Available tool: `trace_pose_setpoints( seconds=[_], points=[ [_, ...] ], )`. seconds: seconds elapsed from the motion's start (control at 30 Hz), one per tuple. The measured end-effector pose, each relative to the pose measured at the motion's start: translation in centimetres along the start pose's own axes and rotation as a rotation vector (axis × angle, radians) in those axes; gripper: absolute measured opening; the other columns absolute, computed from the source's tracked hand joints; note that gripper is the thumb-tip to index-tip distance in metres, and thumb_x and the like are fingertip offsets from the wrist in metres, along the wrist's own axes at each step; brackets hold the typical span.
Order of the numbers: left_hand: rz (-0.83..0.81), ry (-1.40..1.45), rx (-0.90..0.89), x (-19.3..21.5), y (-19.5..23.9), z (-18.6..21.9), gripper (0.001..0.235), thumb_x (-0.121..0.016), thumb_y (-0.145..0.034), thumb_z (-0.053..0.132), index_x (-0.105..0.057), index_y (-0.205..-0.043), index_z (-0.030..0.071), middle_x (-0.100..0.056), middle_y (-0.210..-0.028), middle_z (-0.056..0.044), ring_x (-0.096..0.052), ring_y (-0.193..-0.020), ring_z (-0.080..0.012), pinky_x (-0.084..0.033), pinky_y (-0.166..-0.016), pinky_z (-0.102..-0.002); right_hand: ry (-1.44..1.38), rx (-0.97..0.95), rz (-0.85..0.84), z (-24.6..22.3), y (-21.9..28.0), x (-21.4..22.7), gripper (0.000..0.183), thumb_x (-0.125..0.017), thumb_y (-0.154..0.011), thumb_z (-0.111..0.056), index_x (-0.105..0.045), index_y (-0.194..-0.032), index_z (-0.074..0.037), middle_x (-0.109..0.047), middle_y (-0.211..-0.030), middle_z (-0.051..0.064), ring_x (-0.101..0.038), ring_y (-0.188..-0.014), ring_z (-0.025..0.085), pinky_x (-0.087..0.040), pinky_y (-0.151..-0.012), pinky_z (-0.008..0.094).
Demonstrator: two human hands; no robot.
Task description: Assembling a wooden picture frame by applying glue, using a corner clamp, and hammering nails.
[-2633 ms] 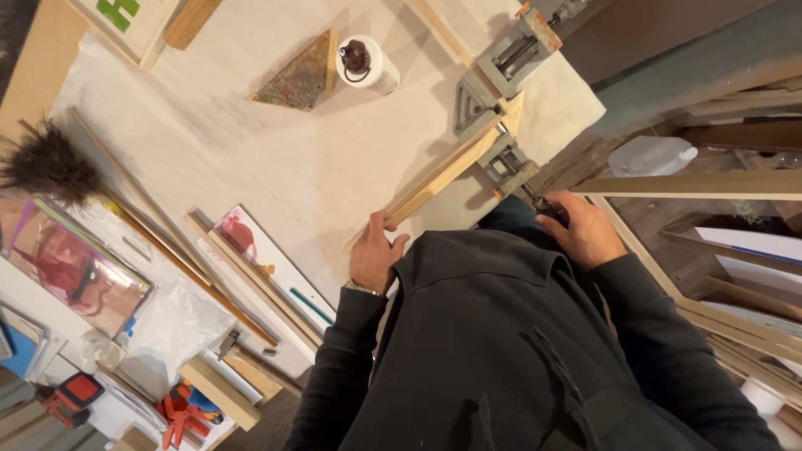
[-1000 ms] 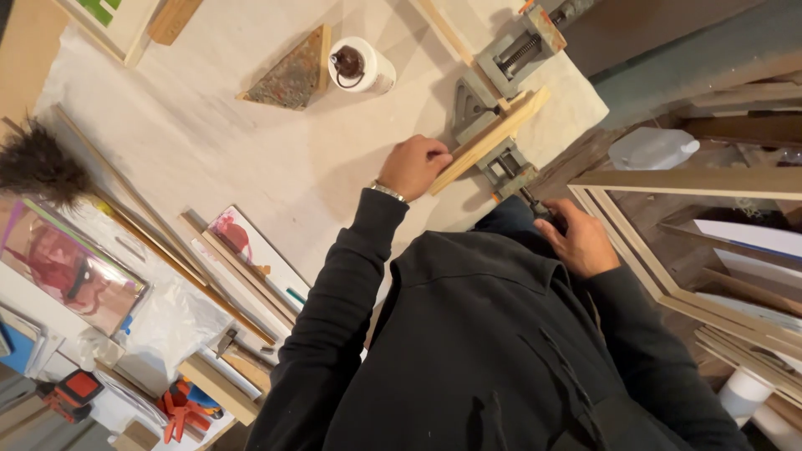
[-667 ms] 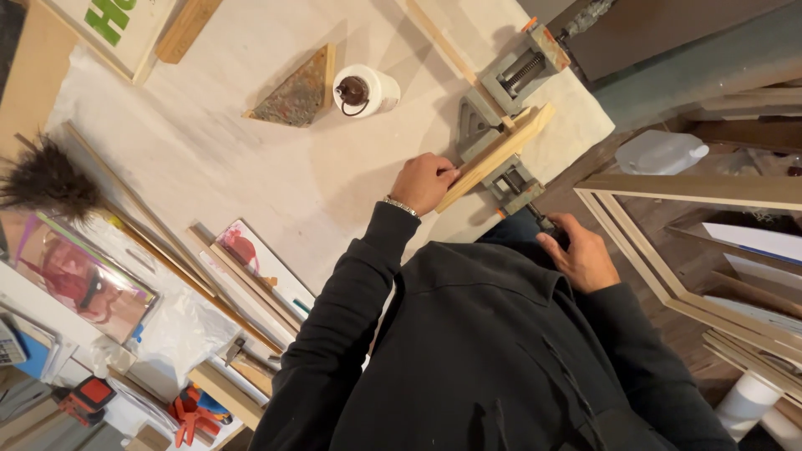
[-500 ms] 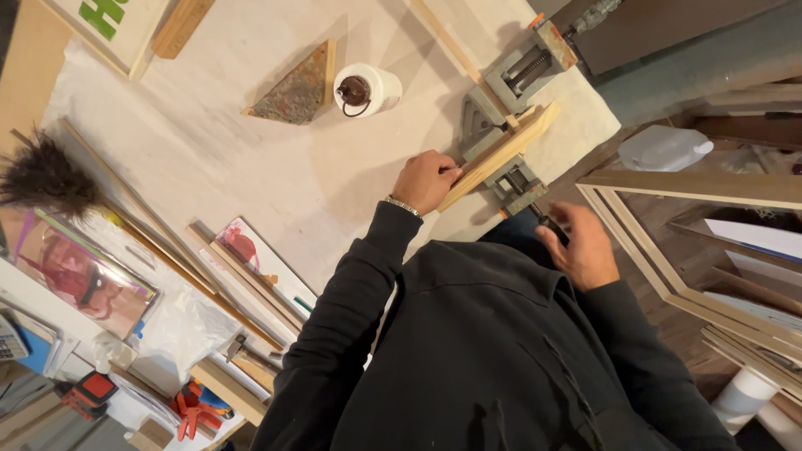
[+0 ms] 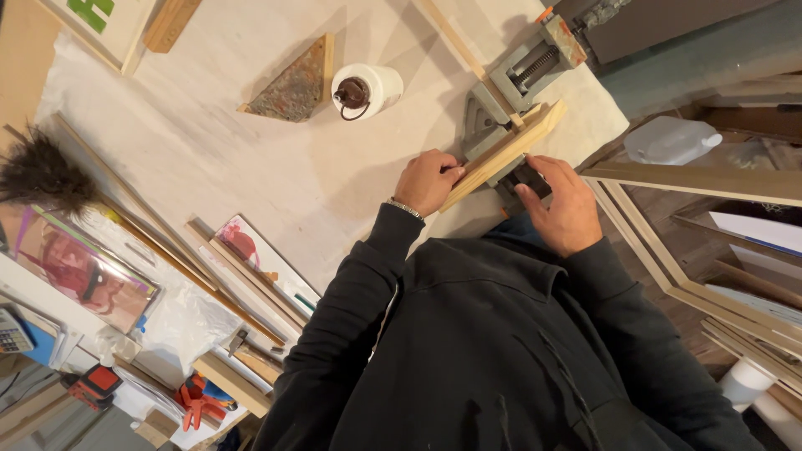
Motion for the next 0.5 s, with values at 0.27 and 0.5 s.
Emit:
trace_pose_setpoints(
  seconds=[0.27, 0.5],
  points=[
    [-0.004, 0.008, 0.019, -0.05, -0.33, -0.36, 0.025, -0.071, -0.090, 0.030, -0.077, -0.094, 0.006, -0.071, -0.094, -0.015, -0.068, -0.093, -0.0353, -0.053, -0.082, -0.044, 0.002, 0.030, -0.009, 0.88, -0.19, -0.16, 0.039, -0.075, -0.095, -0.013, -0.065, -0.130, 0.002, -0.067, -0.130, 0.019, -0.067, -0.117, 0.036, -0.054, -0.099, 0.041],
    [0.005, 0.013, -0.013, -0.17, -0.66, 0.30, 0.026, -0.072, -0.090, 0.029, -0.076, -0.093, 0.004, -0.070, -0.092, -0.016, -0.068, -0.090, -0.0362, -0.052, -0.080, -0.045, -0.004, 0.029, -0.022, 0.84, -0.63, 0.25, 0.038, -0.076, -0.094, -0.012, -0.066, -0.128, 0.002, -0.070, -0.125, 0.020, -0.069, -0.113, 0.036, -0.055, -0.097, 0.041]
  ],
)
Point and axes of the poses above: each hand's wrist, its own y-axis away from the middle knuckle, its own x-axis out of the back of the hand, z = x × y, the point moved 4 cm from there along -y, towards the middle knuckle
